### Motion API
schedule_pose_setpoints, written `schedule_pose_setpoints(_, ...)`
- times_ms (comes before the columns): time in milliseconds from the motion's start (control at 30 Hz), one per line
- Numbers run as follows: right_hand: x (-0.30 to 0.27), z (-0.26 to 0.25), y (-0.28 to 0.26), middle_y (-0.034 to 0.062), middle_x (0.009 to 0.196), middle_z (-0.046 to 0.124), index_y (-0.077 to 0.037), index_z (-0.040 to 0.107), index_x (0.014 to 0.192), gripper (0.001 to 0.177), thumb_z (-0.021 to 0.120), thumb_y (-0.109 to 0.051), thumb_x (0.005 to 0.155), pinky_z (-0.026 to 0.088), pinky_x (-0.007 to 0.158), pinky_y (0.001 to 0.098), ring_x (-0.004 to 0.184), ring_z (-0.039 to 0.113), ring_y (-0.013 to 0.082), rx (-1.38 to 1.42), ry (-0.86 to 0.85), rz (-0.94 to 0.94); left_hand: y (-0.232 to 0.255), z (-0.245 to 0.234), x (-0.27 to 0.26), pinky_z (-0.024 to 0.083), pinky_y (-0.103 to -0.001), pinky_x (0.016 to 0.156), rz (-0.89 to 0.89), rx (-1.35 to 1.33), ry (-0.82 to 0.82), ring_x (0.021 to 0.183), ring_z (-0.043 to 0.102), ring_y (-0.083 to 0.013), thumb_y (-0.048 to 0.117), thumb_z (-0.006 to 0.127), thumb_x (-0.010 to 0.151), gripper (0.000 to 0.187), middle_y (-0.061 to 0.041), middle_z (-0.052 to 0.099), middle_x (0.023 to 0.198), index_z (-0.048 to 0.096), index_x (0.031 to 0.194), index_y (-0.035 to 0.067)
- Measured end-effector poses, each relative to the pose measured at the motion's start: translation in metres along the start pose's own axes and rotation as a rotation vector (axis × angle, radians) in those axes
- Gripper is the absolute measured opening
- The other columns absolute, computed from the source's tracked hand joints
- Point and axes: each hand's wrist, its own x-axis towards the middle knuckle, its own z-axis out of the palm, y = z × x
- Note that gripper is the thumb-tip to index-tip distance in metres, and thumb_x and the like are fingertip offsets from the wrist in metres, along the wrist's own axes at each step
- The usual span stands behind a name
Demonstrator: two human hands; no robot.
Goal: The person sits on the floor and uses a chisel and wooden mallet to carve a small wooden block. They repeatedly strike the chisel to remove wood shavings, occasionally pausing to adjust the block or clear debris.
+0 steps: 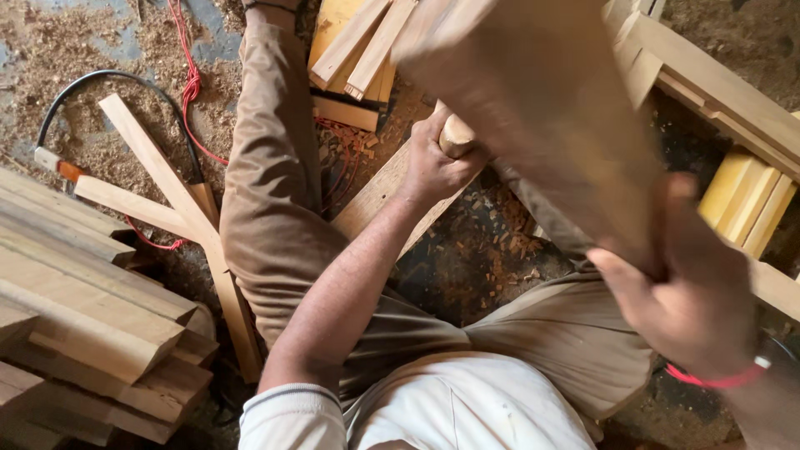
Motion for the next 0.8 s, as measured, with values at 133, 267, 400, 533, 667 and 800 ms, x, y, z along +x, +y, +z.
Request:
schedule_pose_setpoints(133,0.007,0.016,0.009,0.0191,0.101,0.072,-0.024,0.038,0.160,0.090,0.084,-0.028,0.082,0.056,0.061,0.0458,0.069,0.068,0.0362,-0.140,-0.206,0.072,0.000,0.006,0.006,0.051,-0.038,0.094,0.311,0.149,0.164,0.107,0.063,-0.0212,0.016,0.087,0.073,0.045,-0.012,0.068,0.110,0.065,0.110,0.004)
schedule_pose_setpoints(267,0.004,0.008,0.011,0.0204,0.115,0.068,-0.026,0.026,0.170,0.087,0.073,-0.032,0.098,0.058,0.071,0.0410,0.086,0.069,0.0335,0.049,0.014,-0.147,0.001,0.005,0.002,0.061,-0.031,0.091,-0.012,-0.131,-0.010,0.098,0.075,-0.0131,0.014,0.082,0.084,0.028,-0.006,0.079,0.104,0.070,0.109,0.005)
schedule_pose_setpoints(400,0.009,0.006,0.005,0.0197,0.110,0.069,-0.026,0.025,0.170,0.091,0.075,-0.032,0.095,0.057,0.063,0.0392,0.079,0.071,0.0315,-0.023,-0.096,-0.016,0.001,0.001,0.004,0.061,-0.029,0.090,-0.099,-0.150,0.038,0.100,0.073,-0.0139,0.017,0.082,0.079,0.040,-0.004,0.073,0.107,0.065,0.113,0.006)
schedule_pose_setpoints(533,0.015,0.020,0.008,0.0177,0.101,0.073,-0.027,0.032,0.161,0.095,0.083,-0.031,0.082,0.059,0.063,0.0435,0.071,0.071,0.0323,-0.157,-0.313,0.170,0.000,0.004,0.007,0.057,-0.032,0.090,0.151,-0.059,0.092,0.100,0.070,-0.0189,0.013,0.088,0.075,0.040,-0.005,0.070,0.105,0.065,0.108,0.004)
schedule_pose_setpoints(667,0.008,0.009,0.012,0.0229,0.124,0.070,-0.024,0.029,0.166,0.092,0.080,-0.025,0.089,0.061,0.078,0.0410,0.096,0.073,0.0349,-0.004,-0.045,-0.118,-0.001,0.003,0.003,0.065,-0.031,0.090,-0.063,-0.161,-0.028,0.094,0.077,-0.0152,0.010,0.084,0.085,0.024,-0.003,0.079,0.103,0.073,0.105,0.005)
schedule_pose_setpoints(800,0.008,-0.004,0.006,0.0212,0.121,0.068,-0.022,0.029,0.169,0.091,0.078,-0.022,0.092,0.060,0.079,0.0402,0.098,0.073,0.0349,0.030,-0.021,-0.065,-0.001,0.004,0.008,0.062,-0.030,0.090,0.014,-0.218,0.028,0.096,0.075,-0.0136,0.010,0.082,0.084,0.028,-0.003,0.078,0.105,0.069,0.108,0.004)
